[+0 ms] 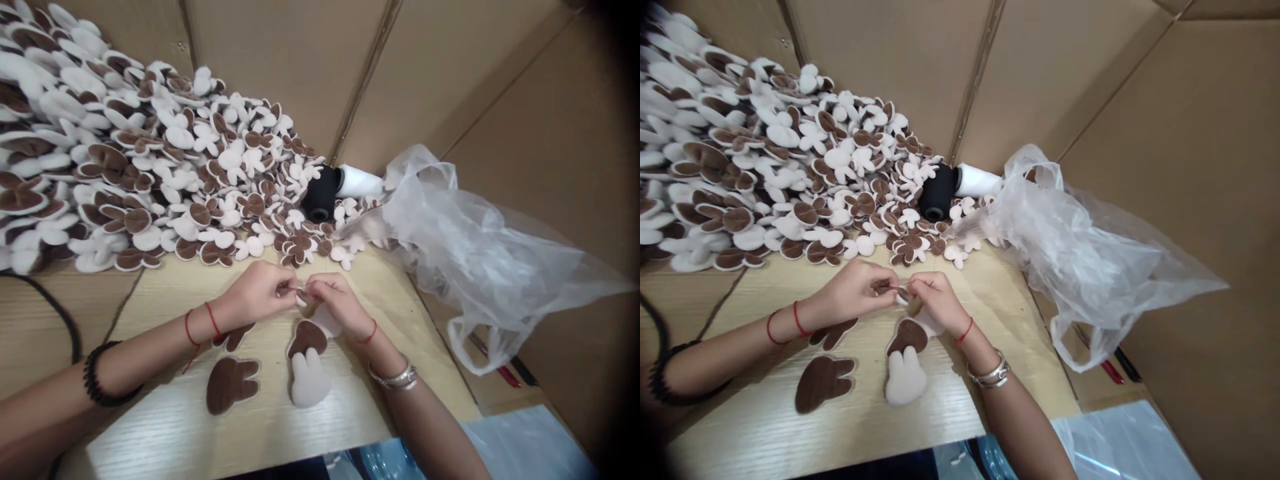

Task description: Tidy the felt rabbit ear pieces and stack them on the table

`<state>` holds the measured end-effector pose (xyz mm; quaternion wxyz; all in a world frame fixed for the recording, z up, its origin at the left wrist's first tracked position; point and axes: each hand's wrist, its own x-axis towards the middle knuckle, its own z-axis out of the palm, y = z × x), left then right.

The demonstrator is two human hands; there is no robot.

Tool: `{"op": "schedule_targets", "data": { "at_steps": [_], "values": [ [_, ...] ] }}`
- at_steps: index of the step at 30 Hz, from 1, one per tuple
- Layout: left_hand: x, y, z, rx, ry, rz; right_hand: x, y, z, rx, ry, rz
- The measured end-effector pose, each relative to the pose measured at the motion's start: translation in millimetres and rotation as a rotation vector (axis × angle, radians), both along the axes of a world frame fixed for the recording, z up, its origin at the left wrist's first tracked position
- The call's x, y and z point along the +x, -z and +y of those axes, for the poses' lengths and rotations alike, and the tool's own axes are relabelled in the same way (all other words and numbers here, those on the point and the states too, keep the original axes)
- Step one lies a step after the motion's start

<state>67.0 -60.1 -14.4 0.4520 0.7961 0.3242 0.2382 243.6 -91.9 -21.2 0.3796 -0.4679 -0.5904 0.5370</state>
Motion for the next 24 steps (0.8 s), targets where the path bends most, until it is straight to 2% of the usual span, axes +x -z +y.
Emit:
{"op": "schedule_targets", "data": {
  "at_steps": [3,4,5,7,9,10,11,12,14,15,16,17,19,20,21,22,24],
  "values": [
    [-0.8,3.2,-0.8,0.118,0.134,0.1,-2.1,-1.9,-6.1,0.016,-0.049,-0.051],
    [-0.7,4.0,-0.9,0.154,0.121,0.12,-4.0,-1.3,-8.6,0.017,-0.082,-0.079],
    [-0.5,4.7,-1.0,0.194,0.051,0.127,-5.9,0.1,-10.5,0.027,-0.109,-0.108],
    [0.6,5.5,-1.0,0.227,-0.185,0.076,-8.3,4.7,-11.2,0.056,-0.131,-0.15],
    [1.9,6.0,-0.6,0.1,-0.361,-0.089,-6.6,9.9,-7.0,0.054,-0.103,-0.135],
    [2.5,6.2,-0.1,-0.018,-0.391,-0.189,-4.1,11.9,-3.9,0.044,-0.08,-0.111],
    [2.9,6.5,0.6,-0.15,-0.375,-0.276,-1.0,13.0,-0.6,0.04,-0.05,-0.086],
    [3.0,6.7,1.4,-0.279,-0.306,-0.325,2.4,13.3,2.1,0.047,-0.016,-0.068],
    [2.5,7.3,3.1,-0.437,-0.048,-0.268,7.1,11.2,4.1,0.082,0.021,-0.052],
    [1.9,7.6,3.7,-0.411,0.069,-0.186,7.7,9.4,3.1,0.101,0.019,-0.057],
    [1.0,7.8,4.0,-0.313,0.129,-0.095,6.7,7.5,1.0,0.119,0.0,-0.077],
    [0.2,8.0,3.9,-0.162,0.115,-0.017,4.4,5.8,-2.0,0.144,-0.032,-0.117],
    [-1.1,8.0,2.7,0.17,-0.092,0.036,-2.4,4.2,-8.1,0.216,-0.085,-0.226],
    [-1.2,7.9,1.9,0.281,-0.221,0.01,-5.8,4.6,-10.2,0.248,-0.093,-0.272],
    [-1.0,7.8,1.1,0.317,-0.328,-0.043,-8.4,5.7,-11.2,0.262,-0.094,-0.294],
    [-0.4,7.5,0.6,0.27,-0.396,-0.12,-10.0,7.4,-11.0,0.25,-0.089,-0.284],
    [1.2,6.5,0.0,-0.022,-0.399,-0.295,-10.0,11.6,-7.5,0.167,-0.059,-0.172]
  ]
}}
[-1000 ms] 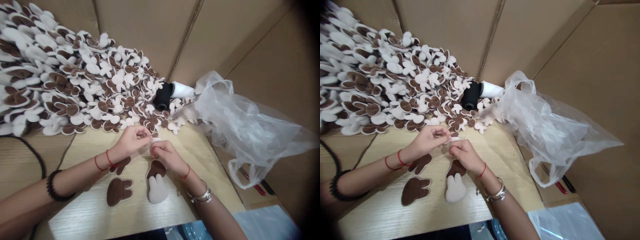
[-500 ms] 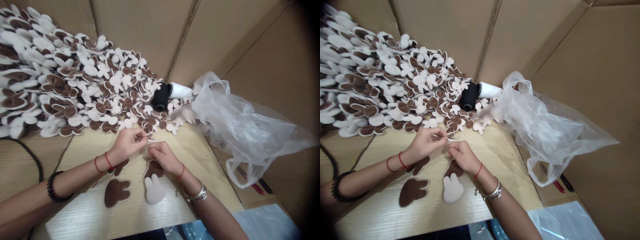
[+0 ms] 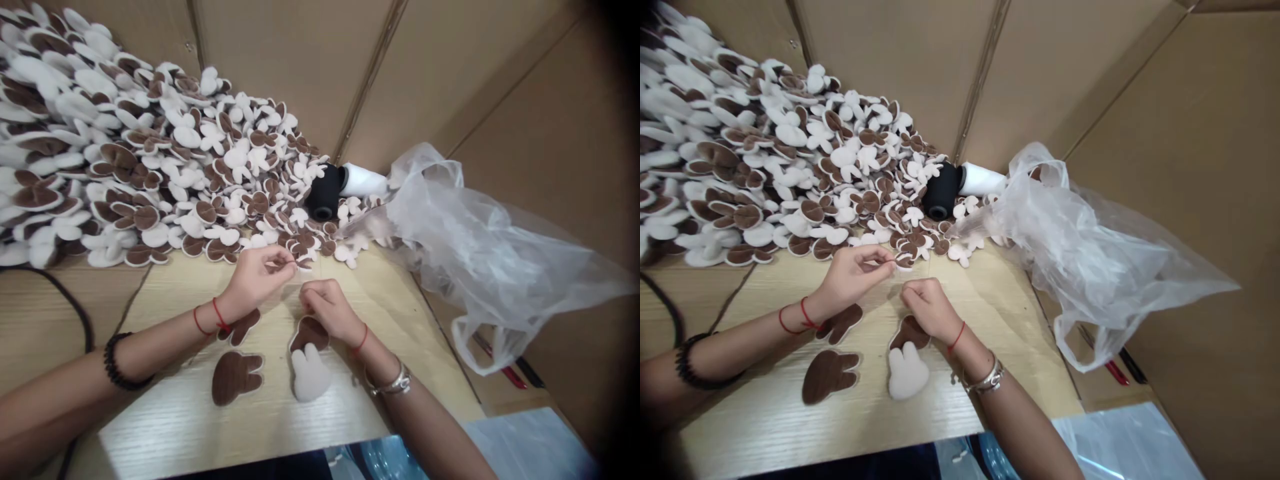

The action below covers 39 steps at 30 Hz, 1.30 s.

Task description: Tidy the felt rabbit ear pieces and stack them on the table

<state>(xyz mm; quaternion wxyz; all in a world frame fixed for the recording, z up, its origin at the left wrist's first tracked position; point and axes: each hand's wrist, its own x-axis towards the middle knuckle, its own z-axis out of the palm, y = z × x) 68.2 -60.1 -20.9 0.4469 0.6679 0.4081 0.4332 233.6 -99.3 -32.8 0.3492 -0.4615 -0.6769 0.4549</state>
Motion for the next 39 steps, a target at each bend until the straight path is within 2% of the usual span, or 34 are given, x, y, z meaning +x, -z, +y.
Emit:
{"op": "schedule_targets", "data": {
  "at_steps": [2,4,6,7,8,9,10,12,14,15,17,19,22,24,26,29,31,32,35,37,39],
  "values": [
    [1.3,-1.6,-0.1,-0.293,0.162,-0.239,2.9,3.4,5.1,-0.107,0.043,0.185],
    [1.5,-3.3,-0.7,-0.481,0.403,-0.343,5.8,4.3,8.1,-0.236,0.084,0.401],
    [0.9,-4.5,-2.2,-0.524,0.662,-0.215,6.2,2.3,7.0,-0.362,0.1,0.563],
    [0.5,-4.7,-3.2,-0.478,0.751,-0.082,5.0,0.4,4.9,-0.393,0.108,0.587],
    [0.1,-4.6,-4.1,-0.381,0.765,0.061,2.9,-1.9,2.0,-0.391,0.119,0.568],
    [-0.1,-4.1,-4.8,-0.247,0.697,0.185,0.1,-4.3,-1.3,-0.357,0.133,0.516],
    [-0.3,-3.5,-4.9,-0.104,0.563,0.274,-3.2,-6.4,-4.7,-0.305,0.153,0.451],
    [-0.5,-1.8,-3.5,0.108,0.222,0.33,-10.1,-9.1,-10.4,-0.204,0.18,0.352],
    [-0.4,-0.8,-0.5,0.127,-0.024,0.197,-16.1,-9.5,-13.4,-0.181,0.193,0.376],
    [-0.1,-0.8,1.0,0.06,-0.081,0.063,-18.3,-9.0,-13.8,-0.202,0.199,0.438],
    [1.5,-1.6,2.3,-0.16,-0.08,-0.256,-21.4,-7.6,-13.3,-0.276,0.223,0.615],
    [4.3,-3.1,0.0,-0.393,0.032,-0.513,-22.9,-5.9,-12.4,-0.352,0.275,0.75],
    [8.9,-5.9,-9.4,-0.58,0.205,-0.646,-22.8,-1.3,-12.0,-0.36,0.416,0.711],
    [11.1,-8.1,-17.0,-0.638,0.289,-0.621,-20.4,2.8,-11.6,-0.192,0.545,0.558],
    [12.2,-10.6,-23.3,-0.692,0.349,-0.581,-15.5,5.8,-10.6,0.142,0.598,0.335],
    [12.7,-13.2,-28.4,-0.785,0.414,-0.553,-5.3,6.8,-7.6,0.739,0.44,-0.045],
    [13.0,-13.5,-29.7,-0.813,0.458,-0.553,1.6,6.5,-4.8,1.035,0.337,-0.254],
    [13.1,-13.6,-30.3,-0.819,0.478,-0.552,4.9,6.8,-3.2,1.128,0.31,-0.33],
    [11.2,-18.9,-35.2,-0.839,0.491,-0.544,15.1,9.3,2.6,1.218,0.278,-0.48],
    [6.5,-31.3,-42.2,-0.85,0.538,-0.533,22.6,10.9,7.6,1.148,0.288,-0.548],
    [-1.0,-50.1,-49.5,-0.825,0.654,-0.488,29.3,10.3,13.2,0.991,0.329,-0.562]
  ]
}}
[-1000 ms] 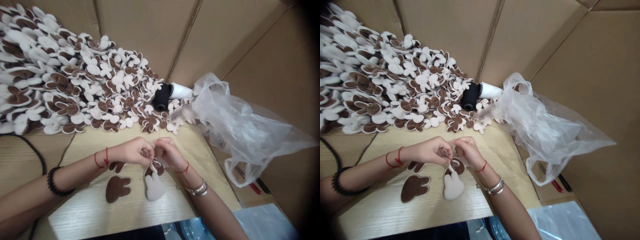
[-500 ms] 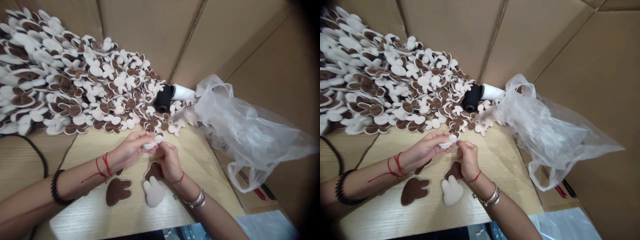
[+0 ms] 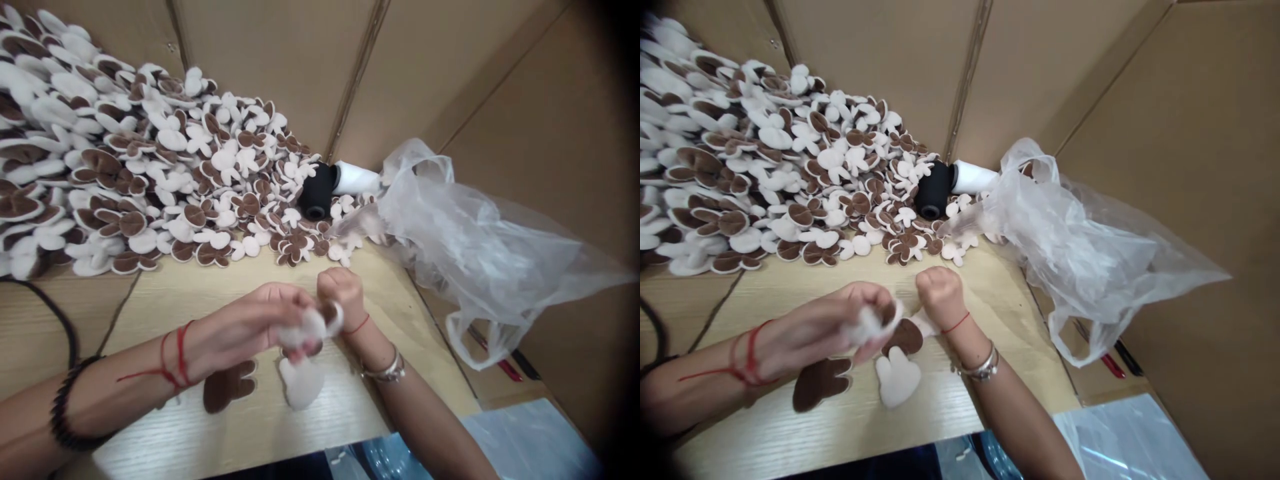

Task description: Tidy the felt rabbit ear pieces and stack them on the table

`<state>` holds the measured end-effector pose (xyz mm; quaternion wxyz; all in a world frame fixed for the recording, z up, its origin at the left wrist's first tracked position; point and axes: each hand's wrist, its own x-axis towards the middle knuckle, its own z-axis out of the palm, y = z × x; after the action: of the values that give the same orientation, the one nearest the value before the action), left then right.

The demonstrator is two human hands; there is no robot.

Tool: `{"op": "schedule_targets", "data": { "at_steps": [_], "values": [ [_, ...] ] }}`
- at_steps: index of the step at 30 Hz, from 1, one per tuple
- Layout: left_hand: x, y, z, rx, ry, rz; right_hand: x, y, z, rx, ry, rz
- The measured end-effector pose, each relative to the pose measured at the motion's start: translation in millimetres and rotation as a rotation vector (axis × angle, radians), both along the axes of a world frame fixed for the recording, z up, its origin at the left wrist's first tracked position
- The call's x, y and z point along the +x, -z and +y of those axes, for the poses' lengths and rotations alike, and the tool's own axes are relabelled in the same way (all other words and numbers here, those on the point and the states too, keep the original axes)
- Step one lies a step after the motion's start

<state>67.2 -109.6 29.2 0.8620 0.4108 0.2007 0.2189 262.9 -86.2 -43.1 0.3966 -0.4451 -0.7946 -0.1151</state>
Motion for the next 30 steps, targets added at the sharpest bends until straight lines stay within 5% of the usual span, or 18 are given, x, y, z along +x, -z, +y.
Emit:
{"op": "schedule_targets", "data": {
  "at_steps": [2,4,6,9,11,14,21,30],
  "values": [
    [-7.2,-18.0,-2.8,0.149,0.045,0.042,3.0,-3.6,4.5,-0.157,0.058,0.185],
    [-10.2,-25.9,2.1,0.352,-0.124,0.137,0.6,-9.0,5.7,-0.318,0.067,0.498],
    [-8.0,-19.1,13.2,0.536,-0.365,0.204,-6.0,-13.8,3.1,-0.53,-0.031,0.818],
    [0.5,8.7,30.7,0.685,-0.514,0.237,-16.6,-17.4,-5.0,-0.861,-0.322,1.095],
    [5.3,26.0,37.2,0.685,-0.582,0.255,-20.8,-18.9,-9.9,-0.937,-0.439,1.107],
    [7.9,37.0,39.6,0.65,-0.57,0.296,-23.1,-22.5,-13.5,-0.887,-0.426,0.997],
    [3.6,31.1,39.7,0.668,-0.424,0.411,-23.1,-31.4,-14.7,-0.844,-0.357,0.84],
    [2.7,31.8,40.7,0.716,-0.295,0.44,-11.9,-37.5,-14.3,-0.974,-0.442,0.675]
  ]
}}
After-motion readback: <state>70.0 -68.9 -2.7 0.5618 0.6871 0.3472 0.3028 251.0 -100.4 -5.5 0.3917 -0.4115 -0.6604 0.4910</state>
